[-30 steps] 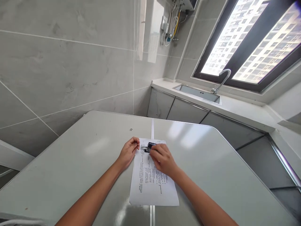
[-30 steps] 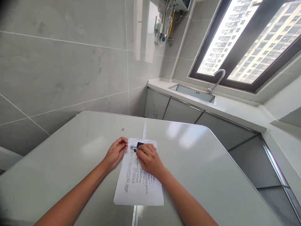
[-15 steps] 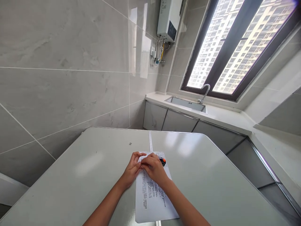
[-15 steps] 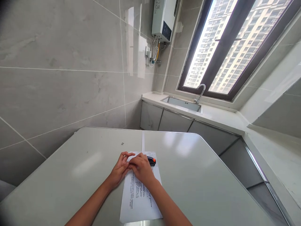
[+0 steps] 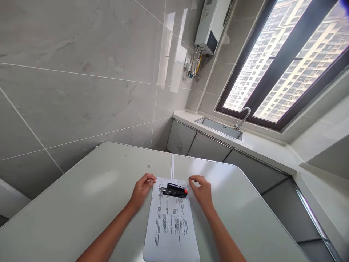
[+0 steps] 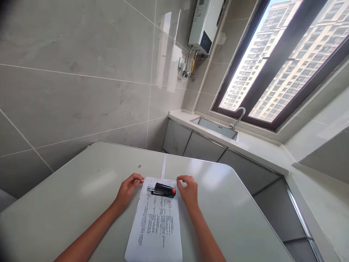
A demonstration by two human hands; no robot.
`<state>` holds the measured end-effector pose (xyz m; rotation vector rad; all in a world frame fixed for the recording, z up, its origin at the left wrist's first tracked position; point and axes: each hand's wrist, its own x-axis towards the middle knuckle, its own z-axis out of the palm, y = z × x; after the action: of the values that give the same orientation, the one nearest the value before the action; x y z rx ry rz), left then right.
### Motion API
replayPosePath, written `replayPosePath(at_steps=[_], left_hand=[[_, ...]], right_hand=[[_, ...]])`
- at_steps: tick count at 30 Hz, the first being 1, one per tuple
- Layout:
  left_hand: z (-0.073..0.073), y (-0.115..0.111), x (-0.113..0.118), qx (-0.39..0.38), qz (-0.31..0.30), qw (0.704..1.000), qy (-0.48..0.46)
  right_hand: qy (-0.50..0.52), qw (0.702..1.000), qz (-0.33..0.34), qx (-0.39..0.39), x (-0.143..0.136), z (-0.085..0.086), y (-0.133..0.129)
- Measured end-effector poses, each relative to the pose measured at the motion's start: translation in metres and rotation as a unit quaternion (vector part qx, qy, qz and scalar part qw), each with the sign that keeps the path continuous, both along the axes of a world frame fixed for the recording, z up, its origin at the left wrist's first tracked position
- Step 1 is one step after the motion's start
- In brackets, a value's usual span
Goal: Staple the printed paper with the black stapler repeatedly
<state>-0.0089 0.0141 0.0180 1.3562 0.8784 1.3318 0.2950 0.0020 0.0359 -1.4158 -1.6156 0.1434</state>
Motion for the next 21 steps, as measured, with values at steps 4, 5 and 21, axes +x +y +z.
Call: replayPosePath(at_steps=[4, 5, 21], left_hand=[[-0.03, 0.048, -0.018, 0.063, 0.095, 0.952, 0.284], [-0.038, 0.059, -0.021, 0.075, 0.099, 0.933, 0.337], [-0.047, 0.047, -0.033, 0.076, 0.1, 0.899, 0.42]], right_hand=[[-0.051, 0.986, -0.111, -0.112, 0.073, -0.03, 0.041], [-0.061, 0.983, -0.114, -0.128, 0.082, -0.036, 0.05], [-0.009, 0.994, -0.084, -0.065, 0.051, -0.056, 0.064]])
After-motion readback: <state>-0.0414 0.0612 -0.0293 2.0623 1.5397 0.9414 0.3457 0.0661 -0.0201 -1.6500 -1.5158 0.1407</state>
